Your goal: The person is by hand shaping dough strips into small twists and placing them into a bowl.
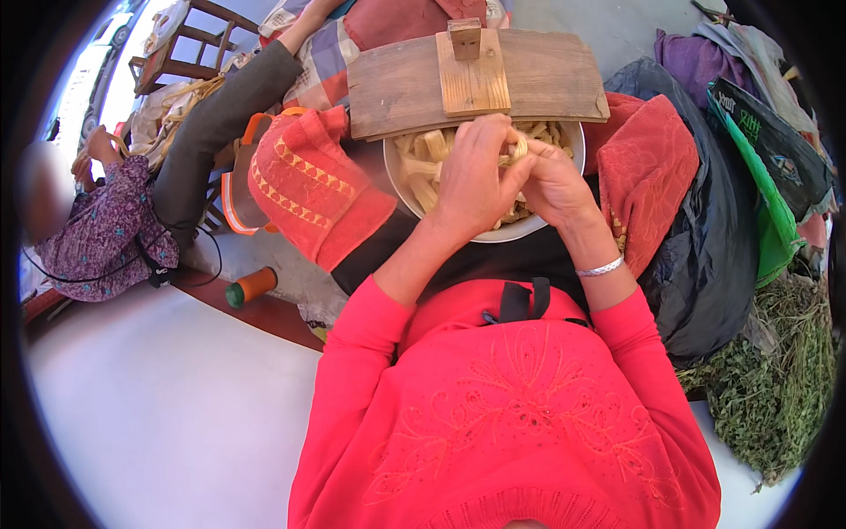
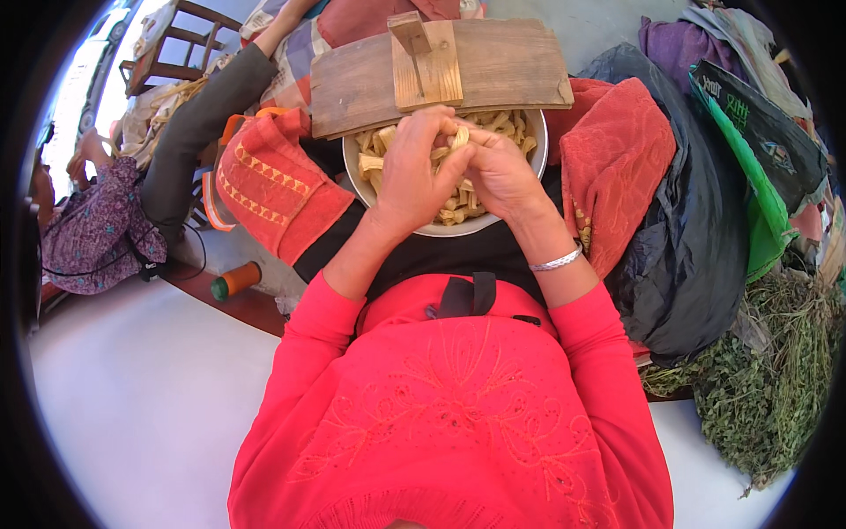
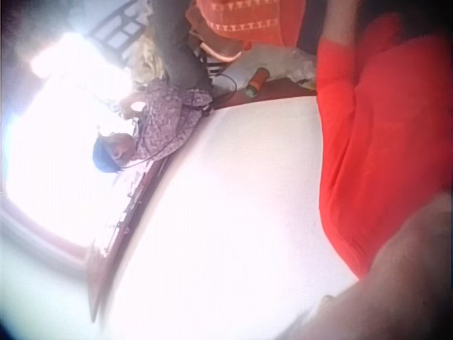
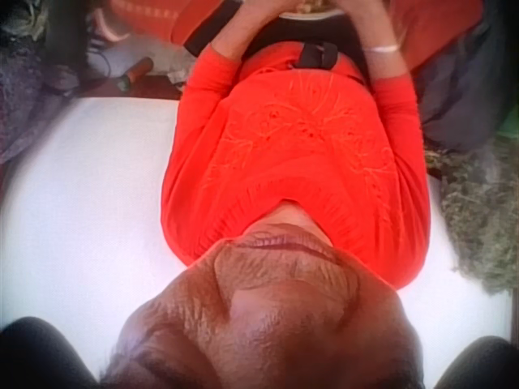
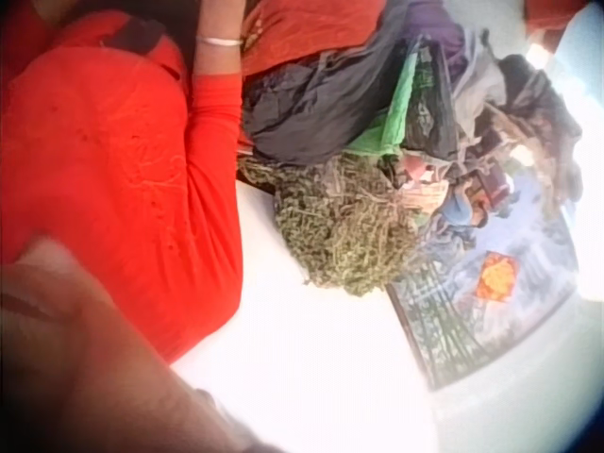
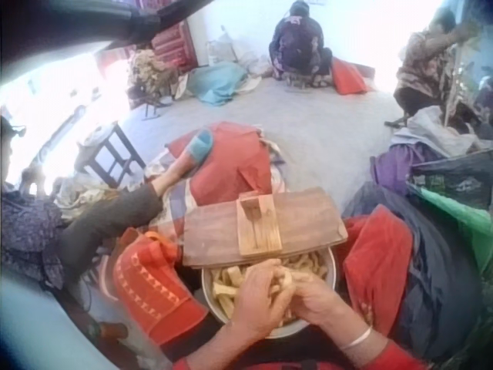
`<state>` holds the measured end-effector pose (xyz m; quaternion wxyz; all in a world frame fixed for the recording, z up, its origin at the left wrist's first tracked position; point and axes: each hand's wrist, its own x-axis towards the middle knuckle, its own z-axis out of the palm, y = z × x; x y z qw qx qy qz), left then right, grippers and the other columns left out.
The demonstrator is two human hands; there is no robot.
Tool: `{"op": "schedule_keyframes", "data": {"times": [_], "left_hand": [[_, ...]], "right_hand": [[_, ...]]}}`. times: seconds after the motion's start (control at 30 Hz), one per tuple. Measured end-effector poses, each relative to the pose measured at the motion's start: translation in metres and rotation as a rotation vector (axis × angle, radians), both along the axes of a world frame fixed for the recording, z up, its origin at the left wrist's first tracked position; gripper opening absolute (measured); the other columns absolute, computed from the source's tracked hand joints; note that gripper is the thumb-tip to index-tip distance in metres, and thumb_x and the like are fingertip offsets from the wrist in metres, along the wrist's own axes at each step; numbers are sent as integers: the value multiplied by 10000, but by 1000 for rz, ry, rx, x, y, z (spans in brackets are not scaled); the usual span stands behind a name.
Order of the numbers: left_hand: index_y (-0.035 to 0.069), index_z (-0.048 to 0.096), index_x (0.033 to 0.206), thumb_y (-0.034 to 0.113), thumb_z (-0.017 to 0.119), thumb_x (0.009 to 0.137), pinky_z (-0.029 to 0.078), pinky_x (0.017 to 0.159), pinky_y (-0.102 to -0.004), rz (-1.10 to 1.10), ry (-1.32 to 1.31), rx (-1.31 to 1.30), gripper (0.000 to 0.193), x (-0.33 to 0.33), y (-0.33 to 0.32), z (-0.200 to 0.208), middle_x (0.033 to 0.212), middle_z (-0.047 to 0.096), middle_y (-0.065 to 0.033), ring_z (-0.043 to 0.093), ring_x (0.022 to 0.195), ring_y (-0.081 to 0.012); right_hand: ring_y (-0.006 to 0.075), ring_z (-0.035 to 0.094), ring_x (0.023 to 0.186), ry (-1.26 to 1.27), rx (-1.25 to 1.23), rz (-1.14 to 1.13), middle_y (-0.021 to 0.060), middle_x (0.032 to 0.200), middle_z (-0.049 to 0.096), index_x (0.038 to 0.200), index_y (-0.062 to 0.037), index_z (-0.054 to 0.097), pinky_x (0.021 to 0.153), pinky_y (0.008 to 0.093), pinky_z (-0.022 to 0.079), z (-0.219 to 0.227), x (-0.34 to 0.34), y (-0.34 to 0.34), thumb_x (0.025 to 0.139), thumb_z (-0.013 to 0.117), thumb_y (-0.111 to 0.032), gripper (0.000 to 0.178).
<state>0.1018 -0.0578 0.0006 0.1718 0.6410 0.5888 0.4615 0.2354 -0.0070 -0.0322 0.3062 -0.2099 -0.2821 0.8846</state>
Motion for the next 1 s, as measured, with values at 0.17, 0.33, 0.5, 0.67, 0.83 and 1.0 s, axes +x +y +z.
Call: {"op": "schedule_keyframes", "data": {"times": [0.17, 0.33, 0.5, 0.67, 0.83, 1.0], "left_hand": [[31, 499, 885, 159, 622, 823, 466, 608, -449, 57, 48, -294, 188, 0, 11, 11, 833, 598, -178, 583, 730, -385], [38, 515, 894, 159, 568, 894, 424, 523, -312, 86, -397, -319, 132, -4, 16, -26, 676, 560, -84, 542, 568, -205], [79, 532, 894, 150, 547, 930, 281, 432, -182, -104, -1283, -630, 81, -11, -4, -13, 671, 519, 15, 386, 490, -32], [88, 529, 891, 161, 566, 926, 239, 413, -182, -132, -1119, -699, 89, -37, -31, -14, 679, 508, 28, 337, 473, -17], [38, 582, 937, 69, 589, 903, 383, 643, -178, -91, -565, -488, 47, -62, -41, -11, 758, 523, 24, 452, 726, -26], [6, 583, 968, 26, 608, 864, 455, 678, -253, -183, -109, -283, 109, -51, -23, 24, 796, 579, -41, 558, 738, -124]], "right_hand": [[203, 569, 974, -610, 867, -363, 96, 1059, 599, 860, 50, 648, 847, 301, 450, 6, -7, 7, 822, 577, 15, 88], [254, 561, 946, -754, 1292, -500, 135, 1058, 570, 834, 63, 617, 824, 312, 442, 23, -5, 2, 767, 619, 42, 70], [173, 550, 957, -563, 938, -577, 88, 1069, 562, 844, 64, 630, 816, 283, 437, 20, -9, -7, 787, 642, 39, 64], [134, 529, 990, -287, 525, -602, 60, 1118, 547, 870, 44, 654, 877, 259, 417, 8, -1, -13, 845, 627, -4, 60], [151, 523, 1079, -467, 703, -379, 94, 1276, 519, 1005, -18, 657, 944, 280, 403, 20, 36, 8, 898, 604, -132, 164], [162, 564, 999, -693, 1022, -221, 106, 1124, 612, 1059, 10, 633, 868, 281, 446, 37, 38, 39, 901, 608, -219, 279]]}}
